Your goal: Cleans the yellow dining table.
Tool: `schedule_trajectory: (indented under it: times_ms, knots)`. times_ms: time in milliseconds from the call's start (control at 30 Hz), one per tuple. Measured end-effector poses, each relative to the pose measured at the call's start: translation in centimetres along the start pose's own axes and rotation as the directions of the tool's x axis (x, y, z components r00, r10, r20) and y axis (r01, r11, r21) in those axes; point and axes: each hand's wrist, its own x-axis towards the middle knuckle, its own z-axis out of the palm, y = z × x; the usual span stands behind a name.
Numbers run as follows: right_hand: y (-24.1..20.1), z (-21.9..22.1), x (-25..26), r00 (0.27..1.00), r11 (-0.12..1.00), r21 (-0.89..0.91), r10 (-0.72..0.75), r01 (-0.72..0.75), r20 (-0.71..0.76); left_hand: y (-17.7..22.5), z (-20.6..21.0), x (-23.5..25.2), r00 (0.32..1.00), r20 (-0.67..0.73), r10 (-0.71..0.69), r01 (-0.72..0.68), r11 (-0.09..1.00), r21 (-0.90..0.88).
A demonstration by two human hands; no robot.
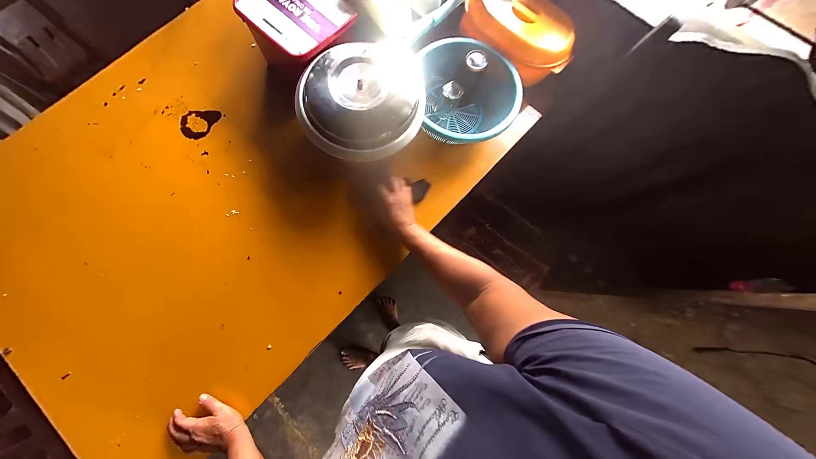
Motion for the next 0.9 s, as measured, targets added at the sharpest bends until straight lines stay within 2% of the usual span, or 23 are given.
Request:
schedule_trajectory:
  times_ms: [100, 167, 267, 333, 400, 467, 533, 567, 633, 667, 767, 833, 900]
  knots:
    - [-8.3, 3.6, -3.7, 0.967, 0.971, 0.102, -0.225, 0.214, 0.115, 0.4, 0.1, -0.1, 1.000, -0.002, 0.001, -0.001, 1.000, 0.009]
    - [-12.5, 4.5, -5.8, 0.916, 0.935, 0.234, -0.321, 0.266, 0.240, 0.6, -0.4, -0.3, 1.000, 0.011, -0.002, 0.002, 1.000, 0.019]
    - [-14.3, 4.1, -6.4, 0.845, 0.822, 0.532, -0.422, 0.203, 0.329, 0.4, -0.4, -0.2, 0.999, 0.037, 0.000, -0.002, 0.999, 0.049]
    - [-12.5, 1.3, -5.0, 0.862, 0.783, 0.608, -0.392, 0.128, 0.323, 0.4, -0.3, -0.2, 0.999, 0.051, -0.006, 0.003, 0.998, 0.062]
    - [-8.4, -1.2, -2.7, 0.935, 0.850, 0.512, -0.273, 0.123, 0.228, 0.5, -0.2, -0.1, 0.998, 0.051, -0.024, 0.021, 0.998, 0.064]
    - [-3.9, -4.2, -0.9, 0.966, 0.956, 0.292, -0.086, 0.012, 0.243, 0.7, -0.2, -0.1, 0.997, 0.058, -0.041, 0.038, 0.997, 0.061]
    - [-0.3, -3.7, -0.1, 0.970, 0.994, 0.093, 0.028, -0.051, 0.241, 0.4, 0.1, 0.0, 0.998, 0.049, -0.045, 0.041, 0.996, 0.080]
    - [-0.3, -2.7, -0.3, 0.980, 0.998, 0.039, 0.045, -0.053, 0.196, 0.4, 0.2, 0.0, 0.998, 0.044, -0.041, 0.037, 0.996, 0.087]
    - [-4.1, 0.3, -1.0, 0.996, 0.999, -0.007, 0.037, -0.037, 0.083, 0.6, 0.1, 0.0, 0.998, 0.052, -0.047, 0.041, 0.994, 0.103]
    - [-7.2, 2.0, -1.5, 0.997, 1.000, -0.018, 0.005, -0.004, 0.075, 0.7, 0.1, 0.0, 0.997, 0.059, -0.050, 0.043, 0.993, 0.113]
    - [-17.4, 6.8, -3.6, 0.969, 0.981, 0.067, -0.188, 0.179, 0.162, 0.4, 0.2, 0.0, 0.997, 0.061, -0.040, 0.032, 0.992, 0.121]
    - [-23.4, 10.0, -5.3, 0.905, 0.929, 0.171, -0.361, 0.328, 0.225, 0.4, 0.3, 0.2, 0.998, 0.052, -0.034, 0.027, 0.992, 0.119]
    - [-28.0, 11.8, -7.1, 0.793, 0.849, 0.363, -0.505, 0.385, 0.341, 0.4, 0.0, 0.1, 0.998, 0.059, -0.028, 0.021, 0.994, 0.111]
